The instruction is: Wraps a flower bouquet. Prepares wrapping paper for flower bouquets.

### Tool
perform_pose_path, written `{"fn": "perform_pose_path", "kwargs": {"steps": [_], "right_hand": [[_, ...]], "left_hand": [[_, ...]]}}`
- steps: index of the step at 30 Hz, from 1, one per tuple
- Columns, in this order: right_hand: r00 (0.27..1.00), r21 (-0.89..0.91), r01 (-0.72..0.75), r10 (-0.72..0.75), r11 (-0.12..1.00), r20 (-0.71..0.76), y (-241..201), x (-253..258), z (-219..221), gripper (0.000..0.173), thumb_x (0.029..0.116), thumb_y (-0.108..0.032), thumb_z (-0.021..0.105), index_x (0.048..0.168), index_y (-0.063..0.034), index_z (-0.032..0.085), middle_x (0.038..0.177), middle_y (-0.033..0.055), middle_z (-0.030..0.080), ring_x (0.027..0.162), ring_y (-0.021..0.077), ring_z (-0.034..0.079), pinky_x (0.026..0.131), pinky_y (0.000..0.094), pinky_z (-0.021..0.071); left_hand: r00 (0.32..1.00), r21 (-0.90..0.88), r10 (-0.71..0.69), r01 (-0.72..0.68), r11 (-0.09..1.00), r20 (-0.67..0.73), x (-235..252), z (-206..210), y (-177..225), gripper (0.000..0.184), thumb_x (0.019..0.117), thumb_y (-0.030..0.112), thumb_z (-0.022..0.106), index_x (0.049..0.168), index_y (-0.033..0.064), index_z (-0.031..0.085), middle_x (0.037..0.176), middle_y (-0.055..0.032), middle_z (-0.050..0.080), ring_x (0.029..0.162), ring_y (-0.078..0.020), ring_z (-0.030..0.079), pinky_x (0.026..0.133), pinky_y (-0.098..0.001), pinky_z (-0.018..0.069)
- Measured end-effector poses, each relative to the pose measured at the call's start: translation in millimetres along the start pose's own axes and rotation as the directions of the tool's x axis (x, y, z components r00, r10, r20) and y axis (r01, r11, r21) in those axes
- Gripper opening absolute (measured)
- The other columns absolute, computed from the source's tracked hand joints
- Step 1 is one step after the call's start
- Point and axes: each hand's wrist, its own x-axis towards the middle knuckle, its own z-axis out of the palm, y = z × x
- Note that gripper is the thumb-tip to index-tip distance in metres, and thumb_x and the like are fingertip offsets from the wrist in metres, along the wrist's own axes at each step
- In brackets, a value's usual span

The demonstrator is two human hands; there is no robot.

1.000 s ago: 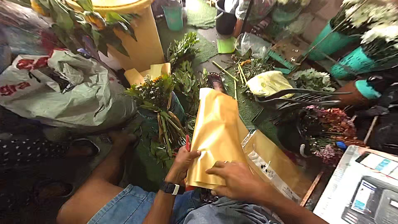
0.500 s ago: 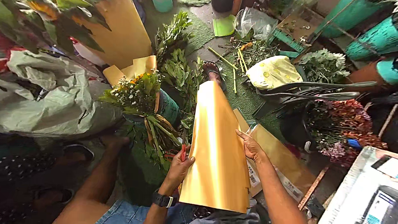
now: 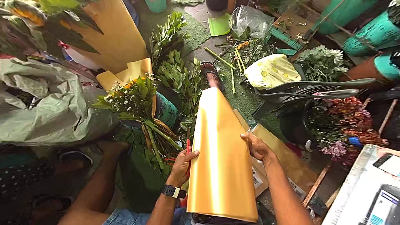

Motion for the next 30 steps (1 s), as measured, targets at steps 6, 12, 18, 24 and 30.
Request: {"fn": "perform_pose_path", "kwargs": {"steps": [6, 12, 18, 24, 30], "right_hand": [[0.969, -0.194, 0.222, -0.239, 0.955, -0.067, -34.6, 42.2, 29.9, 0.039, 0.1035, -0.022, 0.062, 0.135, -0.0002, 0.053, 0.105, 0.0151, 0.071, 0.091, 0.0227, 0.073, 0.082, 0.0397, 0.0623], [0.933, -0.186, 0.347, -0.358, 0.919, -0.027, -49.2, -65.7, 49.5, 0.035, 0.1047, -0.018, 0.058, 0.134, 0.0004, 0.056, 0.107, 0.0135, 0.074, 0.093, 0.0222, 0.074, 0.083, 0.0388, 0.0641], [0.959, -0.231, 0.231, -0.261, 0.945, -0.109, -14.1, -16.9, 33.0, 0.036, 0.102, -0.019, 0.064, 0.13, 0.0024, 0.055, 0.1, 0.0148, 0.073, 0.086, 0.023, 0.074, 0.078, 0.04, 0.0644], [0.981, -0.141, 0.059, -0.083, 0.988, -0.175, 20.0, -5.6, 36.9, 0.04, 0.1006, -0.022, 0.065, 0.133, -0.001, 0.054, 0.111, 0.0145, 0.071, 0.098, 0.023, 0.071, 0.085, 0.042, 0.0608], [0.977, -0.152, 0.103, -0.129, 0.983, -0.171, 5.2, 2.8, 32.1, 0.038, 0.103, -0.023, 0.062, 0.132, -0.0006, 0.054, 0.104, 0.0157, 0.072, 0.09, 0.024, 0.074, 0.08, 0.0414, 0.063]], "left_hand": [[0.979, 0.205, 0.192, -0.173, 0.963, -0.074, -10.4, 11.4, 14.4, 0.019, 0.0976, 0.003, 0.062, 0.113, -0.0076, 0.062, 0.085, -0.0173, 0.073, 0.072, -0.0236, 0.073, 0.067, -0.0385, 0.0638], [0.907, 0.293, 0.421, -0.393, 0.872, -0.036, -73.8, 4.4, 33.6, 0.038, 0.0877, 0.015, 0.072, 0.12, -0.0028, 0.062, 0.09, -0.0125, 0.072, 0.077, -0.0199, 0.072, 0.069, -0.035, 0.0633], [0.933, 0.336, 0.359, -0.343, 0.877, 0.017, -27.8, -8.5, 16.7, 0.013, 0.0933, 0.005, 0.066, 0.102, -0.0043, 0.066, 0.076, -0.0108, 0.07, 0.065, -0.0176, 0.068, 0.062, -0.0337, 0.0601], [0.974, 0.304, 0.211, -0.177, 0.936, -0.083, -17.5, -9.4, 2.5, 0.013, 0.0997, 0.007, 0.062, 0.104, -0.0051, 0.064, 0.08, -0.0128, 0.07, 0.068, -0.0192, 0.069, 0.064, -0.0347, 0.0604], [0.957, 0.254, 0.242, -0.198, 0.947, -0.159, 0.7, -8.3, 4.5, 0.01, 0.0971, 0.005, 0.066, 0.1, -0.0043, 0.064, 0.075, -0.0105, 0.068, 0.064, -0.0154, 0.066, 0.061, -0.0309, 0.058]]}}
